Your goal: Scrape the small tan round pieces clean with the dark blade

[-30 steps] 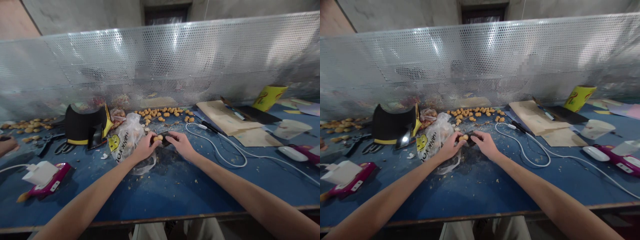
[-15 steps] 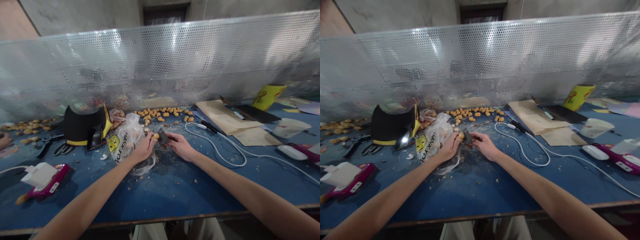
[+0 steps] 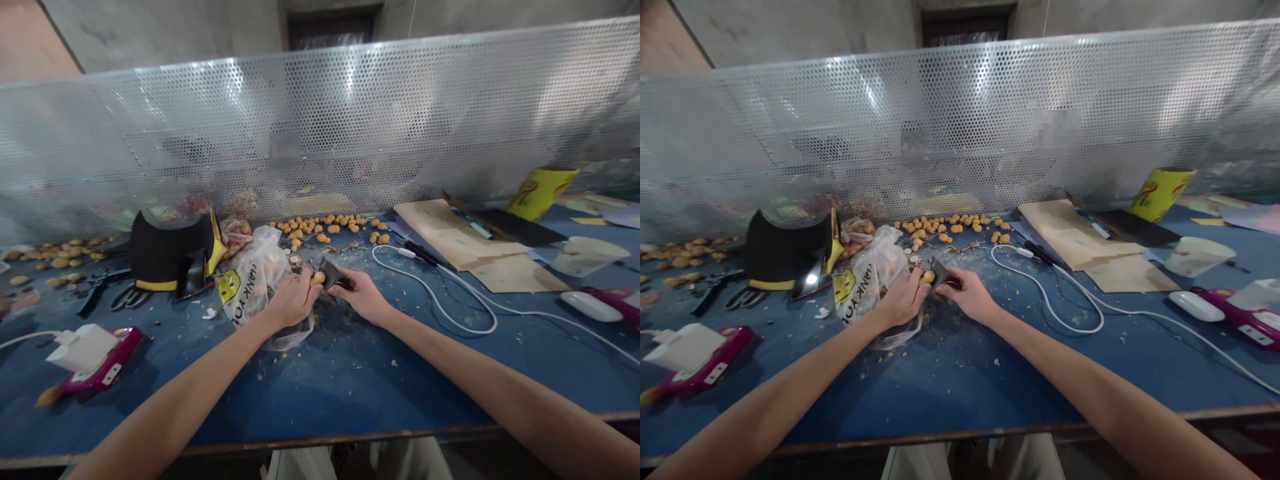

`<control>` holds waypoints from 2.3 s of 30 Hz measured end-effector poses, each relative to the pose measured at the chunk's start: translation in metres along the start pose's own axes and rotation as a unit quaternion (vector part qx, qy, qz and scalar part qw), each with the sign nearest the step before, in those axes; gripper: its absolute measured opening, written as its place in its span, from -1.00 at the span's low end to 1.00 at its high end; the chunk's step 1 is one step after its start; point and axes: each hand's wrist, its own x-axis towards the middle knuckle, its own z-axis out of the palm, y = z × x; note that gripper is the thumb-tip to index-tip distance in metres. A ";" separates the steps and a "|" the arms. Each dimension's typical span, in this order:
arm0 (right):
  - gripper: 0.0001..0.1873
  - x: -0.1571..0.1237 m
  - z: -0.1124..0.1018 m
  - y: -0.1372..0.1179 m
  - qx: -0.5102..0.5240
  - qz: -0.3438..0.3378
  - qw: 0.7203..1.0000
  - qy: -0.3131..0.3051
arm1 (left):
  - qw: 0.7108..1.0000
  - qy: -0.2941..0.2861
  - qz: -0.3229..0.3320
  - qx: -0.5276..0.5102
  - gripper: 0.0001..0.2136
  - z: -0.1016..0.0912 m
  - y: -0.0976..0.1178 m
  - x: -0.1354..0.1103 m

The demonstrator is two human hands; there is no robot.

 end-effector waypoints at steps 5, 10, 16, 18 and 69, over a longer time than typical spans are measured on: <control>-0.56 0.001 0.000 -0.001 0.020 -0.015 0.999 0.020 | 1.000 0.001 0.024 0.010 -0.77 -0.003 0.004 0.000; -0.25 0.000 0.003 -0.004 0.089 -0.010 0.996 0.021 | 0.999 0.028 -0.022 -0.033 -0.78 0.002 0.006 0.000; -0.29 0.001 0.007 -0.004 0.113 -0.013 0.993 0.020 | 0.980 0.027 -0.082 -0.182 -0.76 0.001 0.011 0.002; -0.29 0.000 0.007 -0.005 0.105 -0.016 0.994 0.024 | 0.967 0.028 -0.085 -0.240 -0.76 -0.002 0.012 0.003; -0.61 -0.002 0.001 -0.010 0.004 -0.077 0.997 0.026 | 0.894 0.031 -0.152 -0.420 -0.71 -0.002 0.020 0.005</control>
